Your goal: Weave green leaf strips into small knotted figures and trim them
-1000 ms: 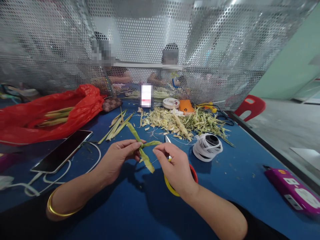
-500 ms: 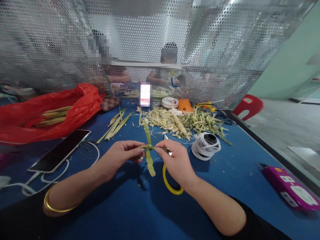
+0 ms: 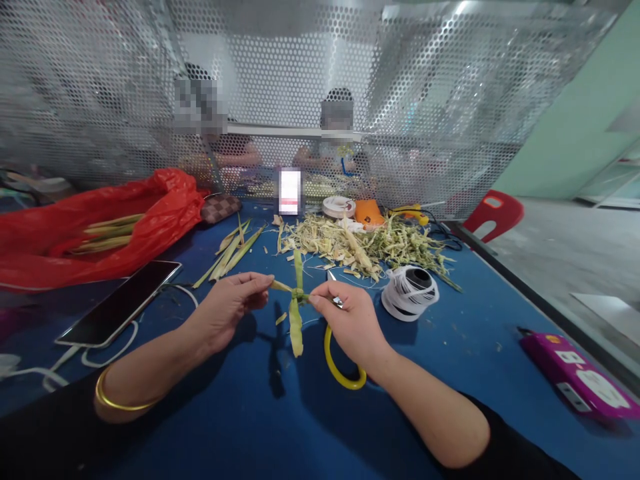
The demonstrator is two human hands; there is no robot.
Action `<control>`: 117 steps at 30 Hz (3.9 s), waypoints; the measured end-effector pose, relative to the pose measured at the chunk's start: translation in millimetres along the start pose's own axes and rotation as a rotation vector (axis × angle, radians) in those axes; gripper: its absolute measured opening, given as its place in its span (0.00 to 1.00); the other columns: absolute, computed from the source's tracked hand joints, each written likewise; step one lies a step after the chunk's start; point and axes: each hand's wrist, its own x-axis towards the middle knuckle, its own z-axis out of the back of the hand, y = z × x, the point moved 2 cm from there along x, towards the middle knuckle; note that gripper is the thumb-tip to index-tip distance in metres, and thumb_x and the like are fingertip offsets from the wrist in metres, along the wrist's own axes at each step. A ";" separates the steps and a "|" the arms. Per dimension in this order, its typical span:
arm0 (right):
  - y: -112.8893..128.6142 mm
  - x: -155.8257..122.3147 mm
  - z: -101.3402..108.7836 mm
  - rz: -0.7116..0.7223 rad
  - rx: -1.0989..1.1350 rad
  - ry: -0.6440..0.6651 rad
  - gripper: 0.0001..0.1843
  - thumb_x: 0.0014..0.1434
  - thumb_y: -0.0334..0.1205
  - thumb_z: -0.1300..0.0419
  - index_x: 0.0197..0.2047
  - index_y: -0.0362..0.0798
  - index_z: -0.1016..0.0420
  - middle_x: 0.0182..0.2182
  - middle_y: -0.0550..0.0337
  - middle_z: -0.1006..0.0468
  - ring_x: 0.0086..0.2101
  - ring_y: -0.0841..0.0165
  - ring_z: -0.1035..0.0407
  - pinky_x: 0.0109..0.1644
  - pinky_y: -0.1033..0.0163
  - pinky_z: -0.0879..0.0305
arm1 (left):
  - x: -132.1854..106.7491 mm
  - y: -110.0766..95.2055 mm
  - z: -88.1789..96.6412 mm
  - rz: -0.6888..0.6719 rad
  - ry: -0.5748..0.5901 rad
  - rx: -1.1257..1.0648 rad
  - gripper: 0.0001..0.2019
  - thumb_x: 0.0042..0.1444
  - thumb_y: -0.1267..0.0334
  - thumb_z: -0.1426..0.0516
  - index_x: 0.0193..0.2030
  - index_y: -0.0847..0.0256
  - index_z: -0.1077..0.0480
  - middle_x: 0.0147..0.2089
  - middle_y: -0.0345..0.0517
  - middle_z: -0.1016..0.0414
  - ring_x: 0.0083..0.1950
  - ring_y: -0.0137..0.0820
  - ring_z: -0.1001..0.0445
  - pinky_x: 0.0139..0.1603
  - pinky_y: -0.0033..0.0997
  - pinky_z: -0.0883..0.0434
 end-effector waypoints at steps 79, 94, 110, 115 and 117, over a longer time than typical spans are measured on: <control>-23.7 -9.4 -16.7 0.079 -0.134 -0.125 0.17 0.60 0.46 0.47 0.52 0.54 0.36 0.52 0.54 0.31 0.51 0.59 0.36 0.48 0.56 0.32 | 49.3 -36.5 38.2 -0.567 -0.258 1.491 0.14 0.58 0.59 0.49 0.47 0.52 0.27 0.49 0.41 0.23 0.51 0.36 0.28 0.49 0.31 0.35; -10.8 -7.6 -7.5 0.348 -0.341 -0.156 0.17 0.62 0.38 0.49 0.54 0.52 0.36 0.50 0.47 0.32 0.48 0.56 0.34 0.42 0.56 0.30 | 77.5 -65.3 61.0 -0.540 -0.398 1.387 0.14 0.57 0.62 0.53 0.37 0.61 0.26 0.43 0.55 0.23 0.46 0.41 0.28 0.42 0.35 0.36; 66.5 36.7 -3.6 0.374 -0.154 0.016 0.15 0.62 0.44 0.47 0.28 0.49 0.26 0.24 0.61 0.26 0.28 0.68 0.33 0.34 0.64 0.39 | -20.6 -96.5 -9.9 -0.687 0.322 0.854 0.07 0.57 0.65 0.48 0.31 0.59 0.30 0.26 0.36 0.29 0.29 0.25 0.31 0.32 0.24 0.37; 59.3 34.1 3.7 0.306 -0.166 0.030 0.16 0.60 0.45 0.46 0.23 0.48 0.30 0.21 0.63 0.30 0.25 0.70 0.37 0.30 0.65 0.43 | -13.1 -93.5 -5.0 -0.655 0.268 0.960 0.08 0.55 0.65 0.47 0.28 0.59 0.28 0.25 0.38 0.26 0.27 0.26 0.30 0.30 0.25 0.38; 57.7 35.9 10.9 0.280 -0.195 0.010 0.15 0.59 0.43 0.45 0.22 0.48 0.32 0.20 0.63 0.31 0.25 0.69 0.38 0.30 0.64 0.43 | -8.4 -95.5 -1.3 -0.655 0.231 0.986 0.09 0.55 0.64 0.47 0.28 0.59 0.28 0.25 0.38 0.25 0.26 0.26 0.30 0.30 0.25 0.38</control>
